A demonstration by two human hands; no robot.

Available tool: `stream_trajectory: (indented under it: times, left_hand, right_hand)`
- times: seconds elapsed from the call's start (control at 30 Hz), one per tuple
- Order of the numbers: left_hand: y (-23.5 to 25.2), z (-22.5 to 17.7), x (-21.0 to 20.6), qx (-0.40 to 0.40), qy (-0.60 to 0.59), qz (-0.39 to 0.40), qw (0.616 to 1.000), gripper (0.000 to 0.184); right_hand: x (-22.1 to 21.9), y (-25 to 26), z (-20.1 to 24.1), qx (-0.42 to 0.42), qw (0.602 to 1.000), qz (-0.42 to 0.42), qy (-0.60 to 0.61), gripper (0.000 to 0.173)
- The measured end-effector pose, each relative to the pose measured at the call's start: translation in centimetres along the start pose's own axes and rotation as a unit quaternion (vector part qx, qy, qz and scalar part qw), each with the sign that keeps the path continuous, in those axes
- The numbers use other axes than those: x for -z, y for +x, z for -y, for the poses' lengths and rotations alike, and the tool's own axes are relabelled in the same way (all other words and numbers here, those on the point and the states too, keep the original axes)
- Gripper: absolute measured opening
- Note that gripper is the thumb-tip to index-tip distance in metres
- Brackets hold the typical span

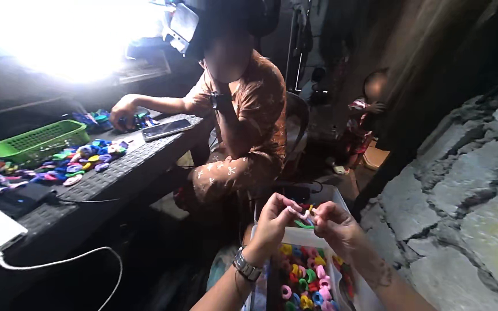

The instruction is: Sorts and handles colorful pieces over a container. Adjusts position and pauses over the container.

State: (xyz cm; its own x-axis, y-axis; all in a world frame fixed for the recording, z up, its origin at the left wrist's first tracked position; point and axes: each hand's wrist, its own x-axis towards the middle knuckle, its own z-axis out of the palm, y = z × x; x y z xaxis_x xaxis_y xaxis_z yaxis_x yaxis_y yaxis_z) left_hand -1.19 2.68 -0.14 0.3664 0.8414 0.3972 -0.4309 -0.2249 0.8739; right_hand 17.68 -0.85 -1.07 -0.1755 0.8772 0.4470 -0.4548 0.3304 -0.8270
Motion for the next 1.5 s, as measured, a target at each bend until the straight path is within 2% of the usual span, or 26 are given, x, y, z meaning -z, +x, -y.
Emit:
stream_trajectory:
  times: [0.03, 0.1, 0.17, 0.2, 0.23, 0.3, 0.37, 0.43, 0.5, 0.63, 0.93, 1.03, 1.13, 1.3, 1.5]
  left_hand:
    - [0.0, 0.0, 0.0, 0.006, -0.022, -0.017, 1.000, 0.011]
    - [0.0, -0.1, 0.0, 0.002, -0.007, -0.038, 0.999, 0.007]
    - [-0.1, 0.0, -0.1, -0.028, 0.089, -0.031, 0.995, 0.005]
    - [-0.3, 0.0, -0.1, -0.043, 0.137, -0.017, 0.990, 0.006]
    - [-0.4, 0.0, -0.3, -0.053, 0.171, 0.001, 0.984, 0.008]
    - [-0.5, -0.2, -0.5, -0.068, 0.197, 0.032, 0.977, 0.009]
    - [-0.6, -0.2, -0.7, -0.074, 0.196, 0.053, 0.976, 0.009]
    - [-0.5, 0.1, -0.5, -0.097, 0.216, 0.081, 0.968, 0.012]
    - [-0.4, 0.1, -0.4, -0.122, 0.253, 0.125, 0.952, 0.013]
    - [-0.2, 0.3, -0.2, -0.139, 0.241, 0.210, 0.937, 0.011]
    - [-0.1, 0.1, 0.3, -0.108, 0.219, 0.254, 0.936, 0.022]
    - [-0.1, 0.0, 0.2, -0.093, 0.238, 0.259, 0.932, 0.024]
    - [-0.1, 0.2, 0.2, -0.099, 0.259, 0.260, 0.925, 0.025]
    - [-0.4, 0.4, 0.0, -0.109, 0.315, 0.218, 0.917, 0.026]
    - [-0.6, 0.3, -0.1, -0.125, 0.311, 0.230, 0.914, 0.033]
  right_hand:
    - [0.4, 0.0, 0.0, 0.012, 0.999, 0.045, -0.027, 0.014]
    - [0.8, 0.0, 0.1, 0.032, 0.975, 0.106, -0.193, 0.016]
    - [-0.1, -0.3, -0.2, 0.025, 0.892, 0.086, -0.444, 0.019]
    - [-0.6, -0.4, -0.5, 0.002, 0.857, 0.076, -0.510, 0.023]
    - [-0.8, -0.4, -0.6, -0.024, 0.855, 0.060, -0.514, 0.030]
    - [-1.0, -0.2, -0.1, -0.090, 0.922, 0.020, -0.376, 0.042]
    - [-1.3, -0.2, 0.5, -0.135, 0.976, -0.037, -0.166, 0.036]
    - [-1.8, -0.1, 0.5, -0.120, 0.985, -0.114, -0.053, 0.022]
    - [-1.7, 0.1, 0.1, -0.095, 0.981, -0.168, -0.007, 0.022]
    - [-0.9, 0.2, -0.3, -0.085, 0.981, -0.170, 0.042, 0.021]
    - [-0.1, 0.5, 0.8, -0.136, 0.951, -0.215, 0.176, 0.019]
    - [-0.2, 0.6, 1.2, -0.147, 0.950, -0.213, 0.173, 0.030]
    - [0.1, 0.6, 1.3, -0.136, 0.955, -0.186, 0.188, 0.034]
    - [0.2, 0.7, 1.2, -0.153, 0.955, -0.173, 0.185, 0.043]
    - [0.3, 0.9, 1.5, -0.163, 0.949, -0.208, 0.170, 0.037]
